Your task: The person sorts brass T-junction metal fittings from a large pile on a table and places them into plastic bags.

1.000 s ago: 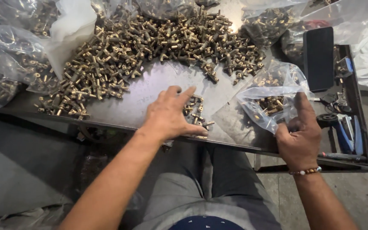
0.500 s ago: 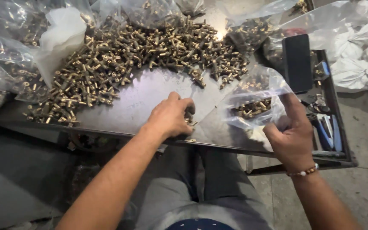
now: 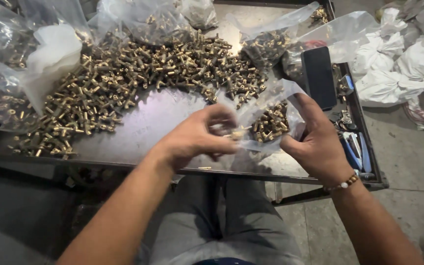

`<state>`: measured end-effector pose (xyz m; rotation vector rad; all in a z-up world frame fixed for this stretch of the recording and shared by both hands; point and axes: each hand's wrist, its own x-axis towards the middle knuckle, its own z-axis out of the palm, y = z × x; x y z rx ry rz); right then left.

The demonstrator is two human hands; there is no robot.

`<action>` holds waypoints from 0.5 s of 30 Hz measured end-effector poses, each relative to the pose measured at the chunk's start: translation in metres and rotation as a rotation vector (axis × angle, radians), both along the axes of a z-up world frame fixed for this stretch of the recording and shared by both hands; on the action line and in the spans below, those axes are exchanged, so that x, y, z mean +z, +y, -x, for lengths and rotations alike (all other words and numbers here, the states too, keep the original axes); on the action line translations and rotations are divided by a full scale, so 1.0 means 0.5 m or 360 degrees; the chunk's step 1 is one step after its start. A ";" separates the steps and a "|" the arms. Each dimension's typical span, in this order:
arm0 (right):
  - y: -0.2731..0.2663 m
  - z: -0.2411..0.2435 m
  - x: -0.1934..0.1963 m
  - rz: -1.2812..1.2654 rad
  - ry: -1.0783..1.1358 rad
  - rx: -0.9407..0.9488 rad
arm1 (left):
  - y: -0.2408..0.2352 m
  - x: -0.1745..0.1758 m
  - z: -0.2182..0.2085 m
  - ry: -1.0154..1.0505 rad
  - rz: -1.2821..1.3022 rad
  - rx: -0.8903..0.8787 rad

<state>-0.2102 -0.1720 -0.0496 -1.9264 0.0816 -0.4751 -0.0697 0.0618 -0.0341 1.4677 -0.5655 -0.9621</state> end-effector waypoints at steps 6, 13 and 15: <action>-0.012 -0.007 0.027 0.0013 0.0142 0.0104 | -0.215 -0.024 0.032 -0.0398 0.0445 -0.0010; -0.045 0.007 -0.007 -0.0136 0.0123 -0.0089 | -0.157 -0.021 0.042 -0.1733 0.0162 0.0372; -0.038 0.001 -0.023 -0.0359 -0.0053 -0.0027 | -0.131 -0.052 0.026 -0.2120 -0.0327 0.0605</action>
